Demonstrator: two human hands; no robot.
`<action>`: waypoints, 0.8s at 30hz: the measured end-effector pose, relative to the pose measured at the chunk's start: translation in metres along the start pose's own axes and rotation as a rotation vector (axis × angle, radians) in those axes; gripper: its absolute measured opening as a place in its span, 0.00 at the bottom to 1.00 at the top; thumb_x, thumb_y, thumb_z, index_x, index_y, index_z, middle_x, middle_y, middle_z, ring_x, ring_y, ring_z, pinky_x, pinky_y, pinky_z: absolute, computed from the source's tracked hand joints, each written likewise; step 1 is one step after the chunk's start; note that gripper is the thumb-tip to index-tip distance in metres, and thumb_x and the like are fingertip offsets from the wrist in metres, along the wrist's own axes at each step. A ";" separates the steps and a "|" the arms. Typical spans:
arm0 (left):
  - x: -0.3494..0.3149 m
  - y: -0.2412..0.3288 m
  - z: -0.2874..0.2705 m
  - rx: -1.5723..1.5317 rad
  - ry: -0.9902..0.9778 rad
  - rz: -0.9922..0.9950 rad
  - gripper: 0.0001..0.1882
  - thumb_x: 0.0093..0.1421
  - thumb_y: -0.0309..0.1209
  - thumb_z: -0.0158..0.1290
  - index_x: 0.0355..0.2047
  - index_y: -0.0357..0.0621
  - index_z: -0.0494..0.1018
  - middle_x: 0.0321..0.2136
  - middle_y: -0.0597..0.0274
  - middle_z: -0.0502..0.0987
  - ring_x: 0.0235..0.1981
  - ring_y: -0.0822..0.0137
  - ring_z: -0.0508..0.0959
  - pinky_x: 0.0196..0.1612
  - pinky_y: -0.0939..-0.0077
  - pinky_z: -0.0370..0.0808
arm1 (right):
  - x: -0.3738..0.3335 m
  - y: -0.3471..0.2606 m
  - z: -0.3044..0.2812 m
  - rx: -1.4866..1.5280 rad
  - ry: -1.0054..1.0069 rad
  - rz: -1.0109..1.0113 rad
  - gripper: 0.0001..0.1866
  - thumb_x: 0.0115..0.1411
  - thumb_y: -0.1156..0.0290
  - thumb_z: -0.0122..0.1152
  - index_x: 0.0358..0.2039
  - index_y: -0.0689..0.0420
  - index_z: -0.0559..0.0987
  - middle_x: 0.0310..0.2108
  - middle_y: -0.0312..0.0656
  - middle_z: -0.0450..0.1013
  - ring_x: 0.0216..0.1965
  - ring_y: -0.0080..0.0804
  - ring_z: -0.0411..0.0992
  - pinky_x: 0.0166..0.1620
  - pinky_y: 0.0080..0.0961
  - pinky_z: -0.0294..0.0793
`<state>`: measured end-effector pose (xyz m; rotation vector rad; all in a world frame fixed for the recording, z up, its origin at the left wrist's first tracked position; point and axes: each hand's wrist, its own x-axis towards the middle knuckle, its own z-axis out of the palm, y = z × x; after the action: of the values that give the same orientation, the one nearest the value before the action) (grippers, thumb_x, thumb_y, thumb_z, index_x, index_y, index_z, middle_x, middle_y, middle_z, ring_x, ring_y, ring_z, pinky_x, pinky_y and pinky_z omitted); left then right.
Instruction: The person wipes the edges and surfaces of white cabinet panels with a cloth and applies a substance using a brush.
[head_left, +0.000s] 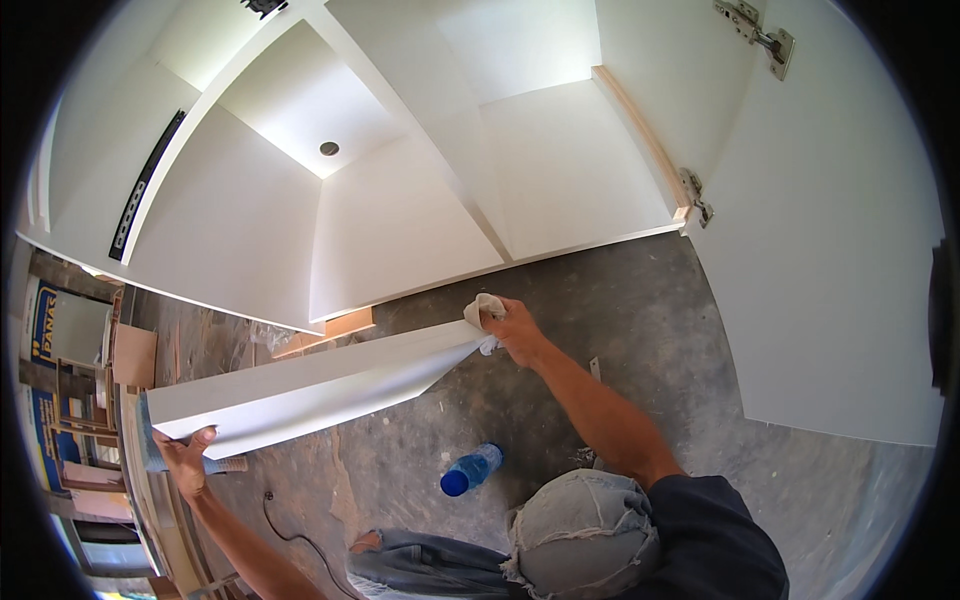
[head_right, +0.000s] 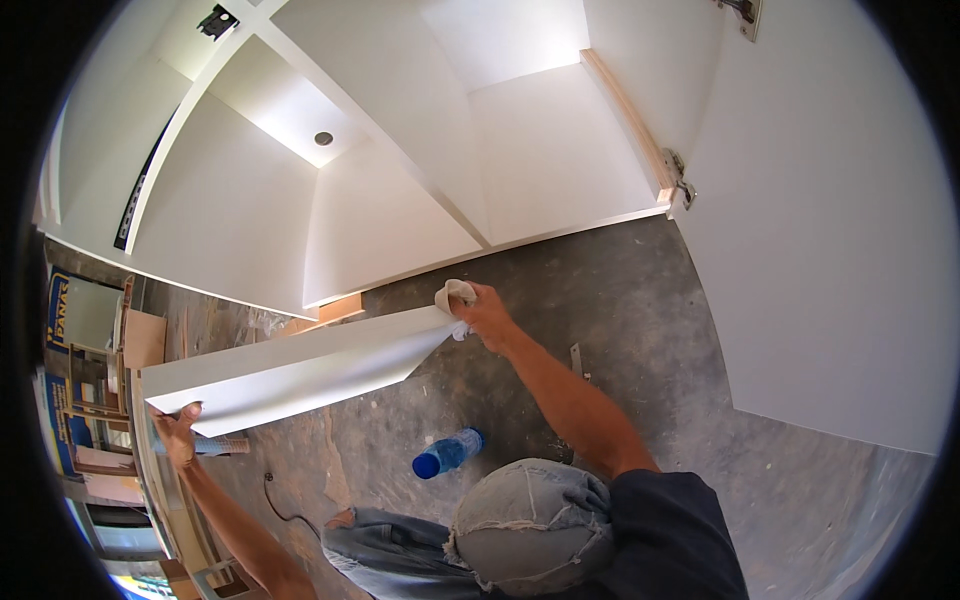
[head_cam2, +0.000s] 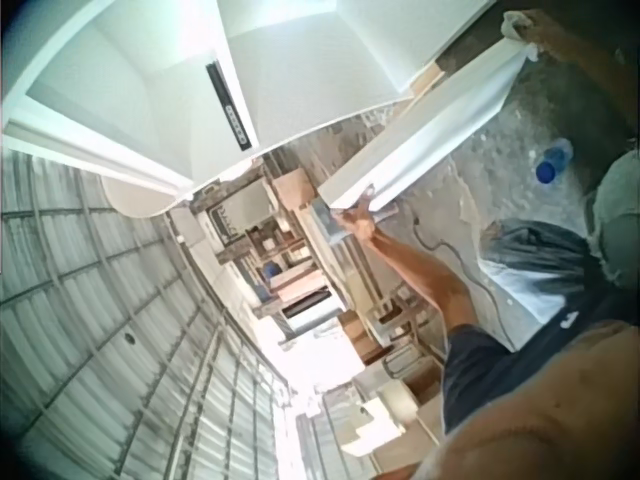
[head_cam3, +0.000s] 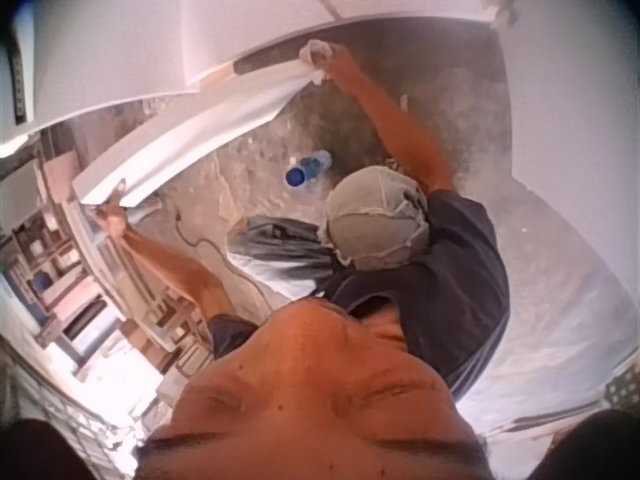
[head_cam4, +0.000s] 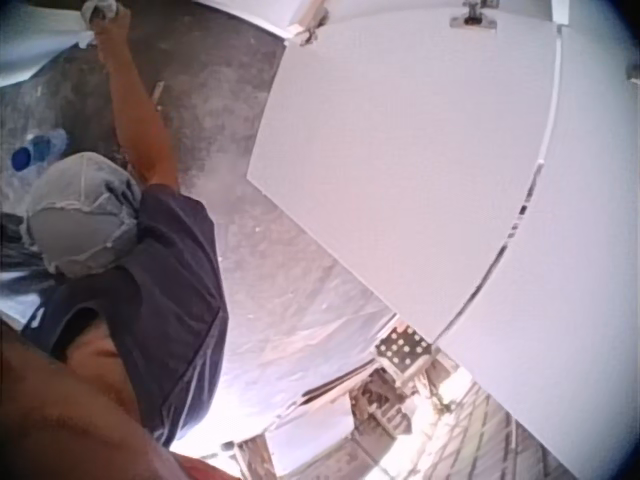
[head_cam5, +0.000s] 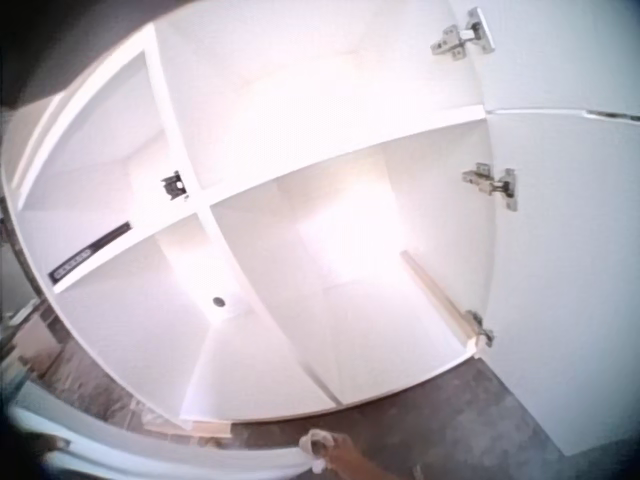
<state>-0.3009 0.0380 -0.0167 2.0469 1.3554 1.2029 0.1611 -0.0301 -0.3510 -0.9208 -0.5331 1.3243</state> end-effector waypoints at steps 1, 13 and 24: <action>0.000 0.000 0.002 -0.002 -0.004 0.001 0.29 0.43 0.25 0.74 0.44 0.42 0.72 0.37 0.64 0.79 0.41 0.67 0.77 0.53 0.67 0.72 | -0.001 0.001 0.001 0.073 0.007 0.020 0.08 0.68 0.68 0.62 0.43 0.59 0.81 0.33 0.32 0.76 0.32 0.19 0.72 0.33 0.24 0.73; -0.001 0.038 0.038 -0.056 -0.099 0.062 0.16 0.42 0.24 0.74 0.31 0.41 0.79 0.28 0.65 0.82 0.31 0.71 0.79 0.40 0.74 0.75 | -0.004 0.009 -0.013 -0.041 0.233 0.109 0.08 0.67 0.69 0.63 0.43 0.58 0.83 0.32 0.32 0.77 0.31 0.19 0.72 0.33 0.25 0.71; 0.005 0.088 0.067 0.018 -0.260 0.112 0.18 0.44 0.24 0.74 0.36 0.33 0.81 0.29 0.59 0.84 0.30 0.70 0.83 0.37 0.75 0.78 | -0.002 0.045 -0.020 0.073 0.273 0.025 0.07 0.65 0.75 0.62 0.43 0.59 0.82 0.37 0.37 0.77 0.36 0.26 0.76 0.38 0.29 0.76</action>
<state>-0.1971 0.0110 0.0119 2.2264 1.1465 0.9303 0.1503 -0.0383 -0.3978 -1.0303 -0.2611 1.2076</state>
